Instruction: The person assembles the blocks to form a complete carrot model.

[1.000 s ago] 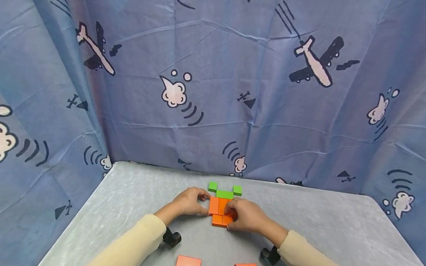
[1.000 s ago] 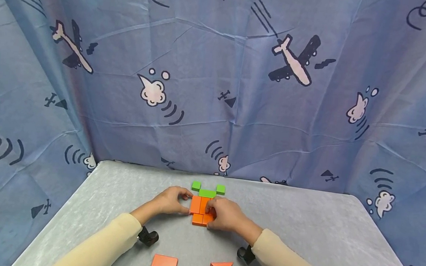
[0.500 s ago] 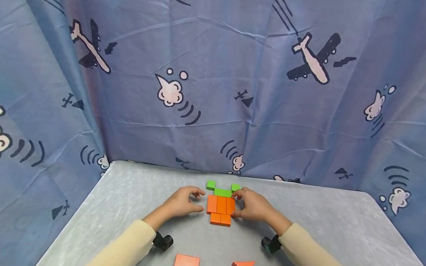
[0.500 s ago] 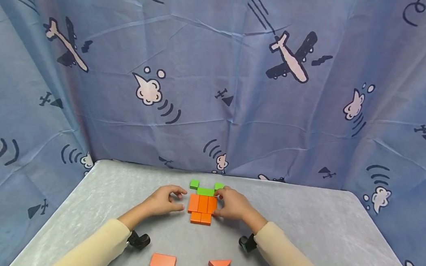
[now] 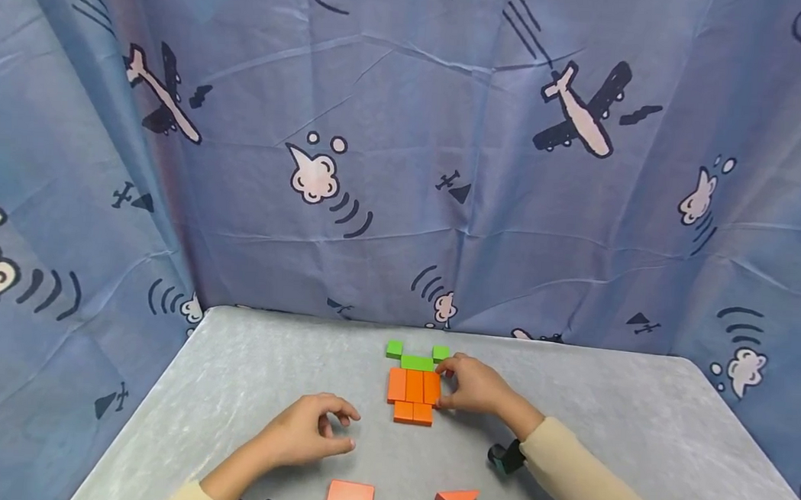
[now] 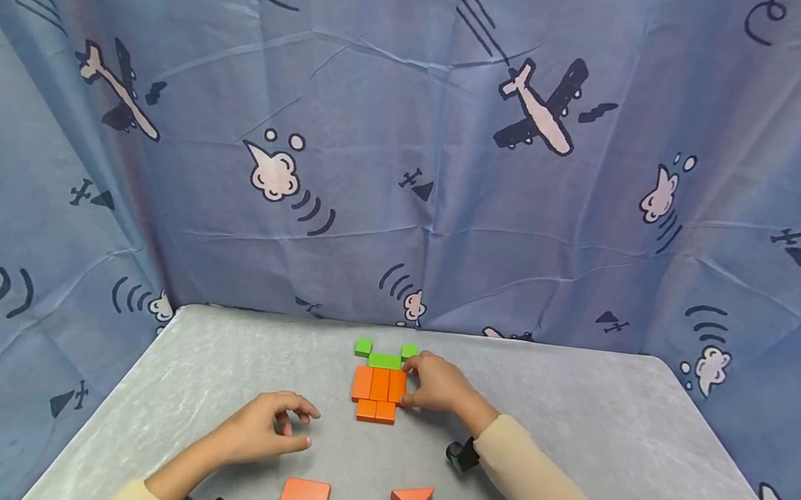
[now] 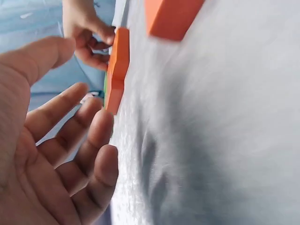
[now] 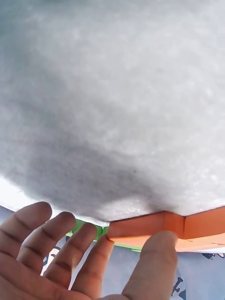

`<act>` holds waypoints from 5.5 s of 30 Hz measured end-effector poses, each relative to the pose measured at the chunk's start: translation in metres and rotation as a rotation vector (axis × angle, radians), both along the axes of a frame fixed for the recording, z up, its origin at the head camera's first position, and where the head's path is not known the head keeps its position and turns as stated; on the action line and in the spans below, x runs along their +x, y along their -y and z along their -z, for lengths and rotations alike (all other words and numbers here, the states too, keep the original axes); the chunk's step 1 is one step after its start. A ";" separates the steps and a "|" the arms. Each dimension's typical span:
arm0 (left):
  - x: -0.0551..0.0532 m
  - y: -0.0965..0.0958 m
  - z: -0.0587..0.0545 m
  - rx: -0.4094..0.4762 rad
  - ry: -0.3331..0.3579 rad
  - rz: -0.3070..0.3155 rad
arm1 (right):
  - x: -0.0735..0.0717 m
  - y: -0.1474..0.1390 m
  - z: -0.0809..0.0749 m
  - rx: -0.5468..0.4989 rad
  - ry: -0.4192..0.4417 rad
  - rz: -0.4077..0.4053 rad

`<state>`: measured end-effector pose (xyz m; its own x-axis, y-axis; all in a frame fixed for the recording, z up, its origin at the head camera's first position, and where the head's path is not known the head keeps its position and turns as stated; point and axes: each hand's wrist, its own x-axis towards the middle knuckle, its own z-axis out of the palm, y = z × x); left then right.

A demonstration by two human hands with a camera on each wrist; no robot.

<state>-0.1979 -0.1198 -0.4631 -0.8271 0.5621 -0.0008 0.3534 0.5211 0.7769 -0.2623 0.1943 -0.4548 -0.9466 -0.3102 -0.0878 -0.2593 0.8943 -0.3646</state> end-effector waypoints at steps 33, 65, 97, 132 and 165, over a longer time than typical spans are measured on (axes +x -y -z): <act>0.049 0.005 0.014 -0.052 0.162 0.027 | -0.001 0.004 -0.001 0.032 0.061 0.048; 0.010 -0.068 0.009 -0.131 -0.175 -0.152 | -0.006 0.009 -0.010 0.117 0.069 0.036; 0.001 -0.091 0.021 -0.185 -0.285 -0.255 | -0.001 0.013 -0.012 0.139 0.055 0.012; 0.034 -0.101 0.000 0.107 0.029 -0.027 | -0.006 0.009 -0.013 0.126 0.028 -0.003; 0.056 -0.142 0.010 0.022 0.017 -0.021 | -0.007 0.008 -0.014 0.110 0.047 0.006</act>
<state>-0.1422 0.0218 -0.4728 -0.8387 0.5447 -0.0028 0.3290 0.5107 0.7943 -0.2691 0.1862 -0.4409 -0.9423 -0.2910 -0.1655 -0.2392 0.9311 -0.2754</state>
